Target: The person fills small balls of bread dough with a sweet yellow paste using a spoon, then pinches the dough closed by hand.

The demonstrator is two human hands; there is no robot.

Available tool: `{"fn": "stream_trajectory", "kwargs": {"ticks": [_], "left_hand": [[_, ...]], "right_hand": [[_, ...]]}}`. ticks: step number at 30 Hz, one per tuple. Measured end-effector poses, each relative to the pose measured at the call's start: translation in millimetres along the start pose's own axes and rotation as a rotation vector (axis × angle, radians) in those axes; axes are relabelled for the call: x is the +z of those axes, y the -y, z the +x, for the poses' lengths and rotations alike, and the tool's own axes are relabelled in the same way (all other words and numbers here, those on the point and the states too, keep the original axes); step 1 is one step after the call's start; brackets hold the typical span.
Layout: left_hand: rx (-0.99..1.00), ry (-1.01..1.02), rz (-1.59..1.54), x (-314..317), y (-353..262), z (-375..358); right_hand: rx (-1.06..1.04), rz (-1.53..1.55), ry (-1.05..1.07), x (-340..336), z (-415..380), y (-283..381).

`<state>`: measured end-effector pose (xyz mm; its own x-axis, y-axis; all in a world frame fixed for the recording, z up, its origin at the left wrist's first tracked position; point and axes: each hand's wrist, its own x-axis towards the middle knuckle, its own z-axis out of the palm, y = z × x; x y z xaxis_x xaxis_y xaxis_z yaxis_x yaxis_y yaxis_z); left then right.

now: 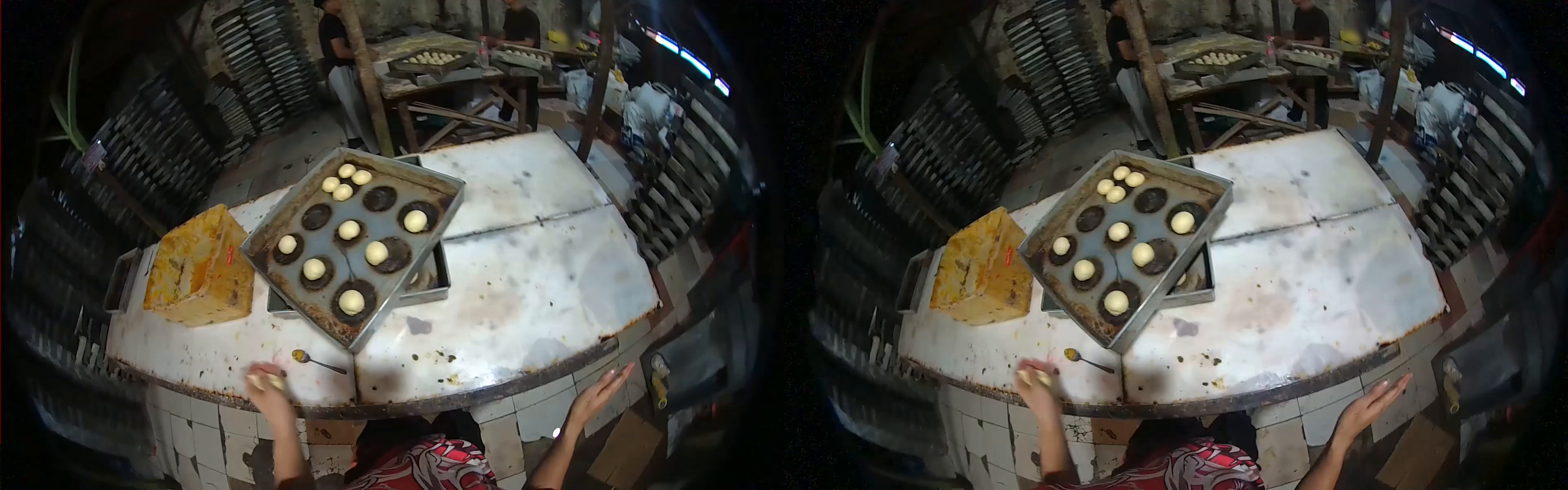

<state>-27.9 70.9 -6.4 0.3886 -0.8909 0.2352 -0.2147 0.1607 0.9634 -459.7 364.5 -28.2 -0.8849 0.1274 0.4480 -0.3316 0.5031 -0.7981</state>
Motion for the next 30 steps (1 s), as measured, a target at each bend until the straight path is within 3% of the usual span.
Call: {"fn": "stream_trajectory", "kwargs": {"ticks": [4, 7, 8, 12, 14, 17, 20, 23, 25, 30], "left_hand": [[0.065, -0.159, -0.059, -26, -12, 57], [-0.038, -0.042, -0.269, -2, -39, 31], [-0.103, -0.056, -0.213, 4, -45, 28], [0.023, -0.071, -0.157, -33, -14, 99], [0.020, -0.047, -0.171, -58, -7, 122], [-0.022, -0.042, -0.204, -62, -21, 125], [-0.086, -0.058, -0.433, -85, 8, 149], [0.040, -0.100, -0.300, -148, 52, 218], [0.004, -0.172, -0.220, -178, 66, 247], [-0.056, -0.014, -0.232, -207, 106, 262]], "right_hand": [[-0.035, 0.093, 0.054, -19, -11, 9], [0.045, 0.107, 0.025, -19, -4, -18], [0.077, 0.098, -0.013, -16, 0, -24], [0.054, 0.067, -0.054, -25, -34, 11], [0.025, 0.066, -0.033, -30, -60, 45], [0.041, 0.048, -0.091, -23, -83, 38], [0.126, 0.147, -0.125, 1, -107, 52], [0.068, 0.158, -0.032, 14, -172, 104], [-0.014, 0.123, 0.036, 20, -204, 142], [0.083, 0.213, 0.041, 44, -242, 184]]}}
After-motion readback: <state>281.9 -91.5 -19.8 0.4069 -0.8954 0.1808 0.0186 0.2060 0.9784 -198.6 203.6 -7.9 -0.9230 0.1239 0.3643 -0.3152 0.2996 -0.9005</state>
